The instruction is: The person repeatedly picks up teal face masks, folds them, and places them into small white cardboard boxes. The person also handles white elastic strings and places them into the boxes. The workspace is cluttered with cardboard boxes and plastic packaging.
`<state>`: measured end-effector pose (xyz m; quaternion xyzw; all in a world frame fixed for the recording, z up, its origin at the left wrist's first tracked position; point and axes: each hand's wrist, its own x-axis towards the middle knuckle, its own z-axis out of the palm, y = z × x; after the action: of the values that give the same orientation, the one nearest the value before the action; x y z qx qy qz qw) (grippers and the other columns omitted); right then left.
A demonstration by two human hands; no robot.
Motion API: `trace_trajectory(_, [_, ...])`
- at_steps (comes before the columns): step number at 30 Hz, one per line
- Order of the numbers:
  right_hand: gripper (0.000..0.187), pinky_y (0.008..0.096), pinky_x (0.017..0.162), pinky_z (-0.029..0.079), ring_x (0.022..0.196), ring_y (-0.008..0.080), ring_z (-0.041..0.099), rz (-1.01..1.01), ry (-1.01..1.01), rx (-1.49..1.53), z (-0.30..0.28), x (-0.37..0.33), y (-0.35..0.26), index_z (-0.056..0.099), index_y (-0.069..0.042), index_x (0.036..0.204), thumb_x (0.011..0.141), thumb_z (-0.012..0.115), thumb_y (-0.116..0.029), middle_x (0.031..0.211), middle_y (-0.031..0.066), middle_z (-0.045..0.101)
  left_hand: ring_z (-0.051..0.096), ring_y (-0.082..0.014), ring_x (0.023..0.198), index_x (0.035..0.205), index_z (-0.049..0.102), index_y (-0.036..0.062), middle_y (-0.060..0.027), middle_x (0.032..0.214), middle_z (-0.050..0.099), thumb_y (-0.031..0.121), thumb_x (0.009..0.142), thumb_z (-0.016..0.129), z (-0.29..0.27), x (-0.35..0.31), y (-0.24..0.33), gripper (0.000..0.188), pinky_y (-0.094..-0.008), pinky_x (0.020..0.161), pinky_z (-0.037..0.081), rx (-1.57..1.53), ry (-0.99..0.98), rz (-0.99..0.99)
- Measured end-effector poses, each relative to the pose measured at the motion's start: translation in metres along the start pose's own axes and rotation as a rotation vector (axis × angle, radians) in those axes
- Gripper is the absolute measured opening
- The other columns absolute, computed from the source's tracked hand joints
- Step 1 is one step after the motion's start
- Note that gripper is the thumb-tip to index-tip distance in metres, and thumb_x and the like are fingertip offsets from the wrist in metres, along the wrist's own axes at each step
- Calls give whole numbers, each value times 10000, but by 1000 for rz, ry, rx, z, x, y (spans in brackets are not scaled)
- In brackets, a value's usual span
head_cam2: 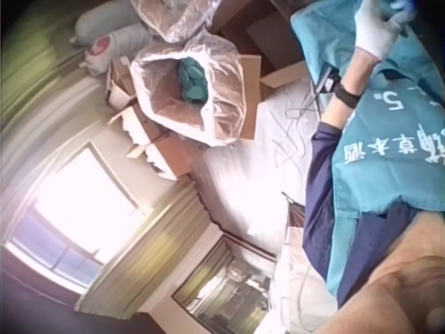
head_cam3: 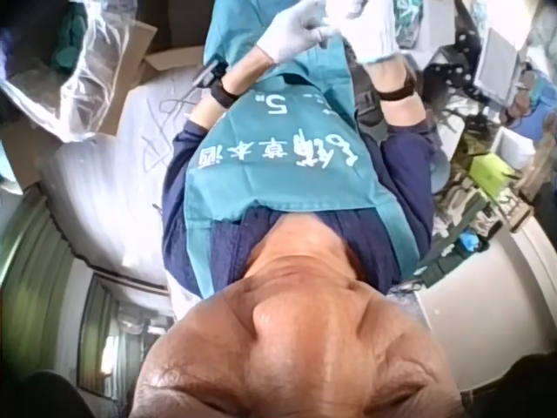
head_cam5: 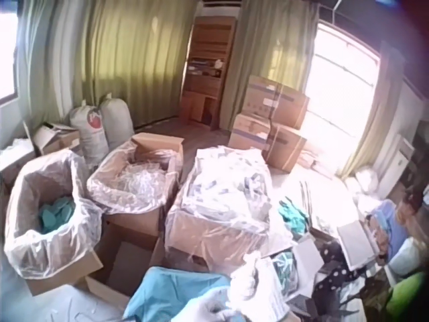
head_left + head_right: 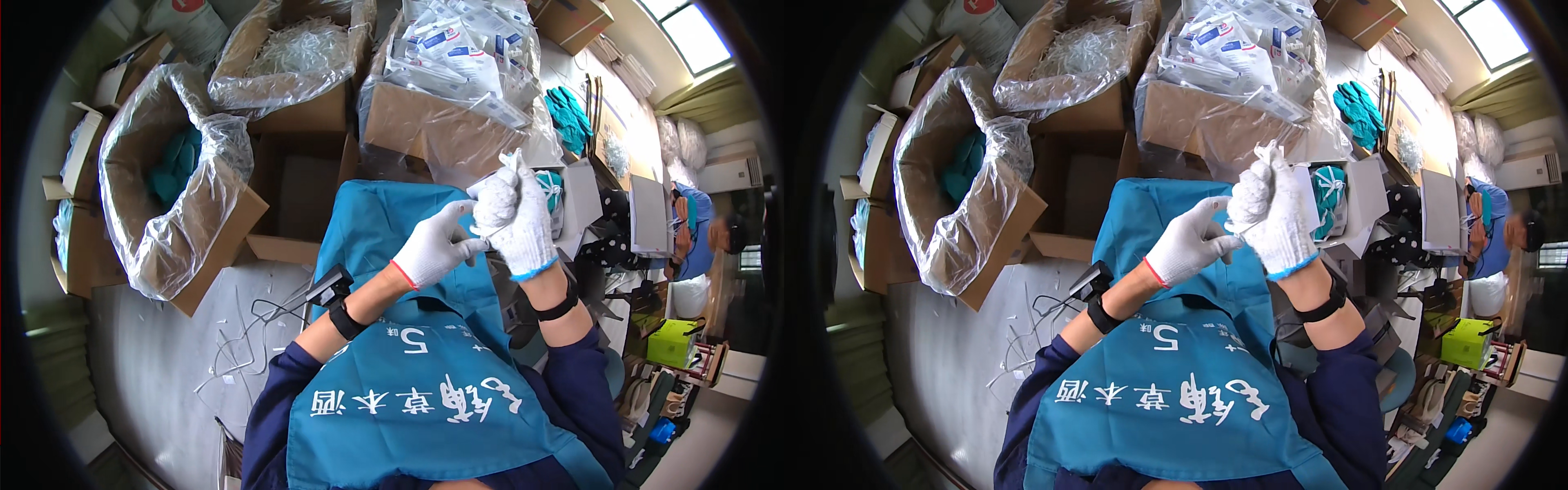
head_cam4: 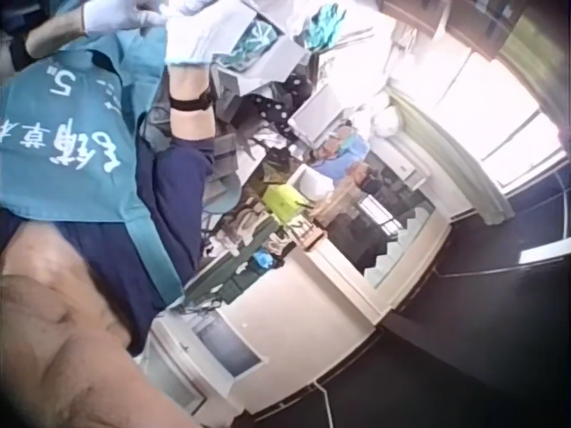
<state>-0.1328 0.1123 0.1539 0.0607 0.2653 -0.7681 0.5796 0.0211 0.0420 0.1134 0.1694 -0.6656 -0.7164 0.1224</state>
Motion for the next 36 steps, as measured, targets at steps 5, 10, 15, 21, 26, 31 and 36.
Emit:
trace_trajectory(5, [418,225,381,301,406,69,346,-179,216,-223,6,-2,19,427,-204,680,1021,546,-416,533,-59,365,621,-114,644,1014,596,-35,-92,708,649,117,964,648,4,-1,-14,168,-286,607,491,252,41,69])
trace_trajectory(10, [376,218,373,289,398,59,326,-116,223,-154,2,-3,9,454,-211,712,1018,556,-406,537,-66,362,511,-108,586,883,566,-27,-59,652,550,196,1020,562,2,-5,-11,262,-293,561,440,286,-18,107])
trace_trajectory(15, [357,213,367,290,399,49,312,-96,179,-244,8,-9,5,475,-214,759,998,582,-456,543,-71,358,419,-122,586,802,553,-27,-45,611,441,295,1055,491,-6,-16,4,415,-338,564,420,76,-311,-118])
trace_trajectory(21, [232,247,512,465,612,95,618,-381,-90,-1121,-4,-33,41,681,-76,996,1000,618,-299,787,16,660,442,-104,575,787,589,-29,-23,600,488,264,1032,526,-25,-37,27,387,-313,569,428,22,-392,-191])
trace_trajectory(26, [246,375,538,508,623,293,667,-597,-443,-1933,-16,-49,54,698,-115,890,890,702,-361,694,106,654,510,-161,567,849,669,-43,-142,651,607,237,988,587,-54,-58,33,323,-344,586,463,416,-361,-84])
trace_trajectory(31, [359,338,504,471,515,248,622,-38,-605,-1683,12,-87,50,742,-78,763,872,757,-419,630,130,658,624,-230,601,1051,700,-1,-189,719,650,175,970,585,-62,-77,68,225,-351,618,510,291,-557,-57])
trace_trajectory(36, [241,313,525,480,559,214,649,137,-807,-1524,28,-117,32,761,8,825,884,755,-225,704,167,698,620,-305,655,925,665,16,-127,738,604,159,987,586,-65,-92,87,175,-362,620,510,285,-799,203])
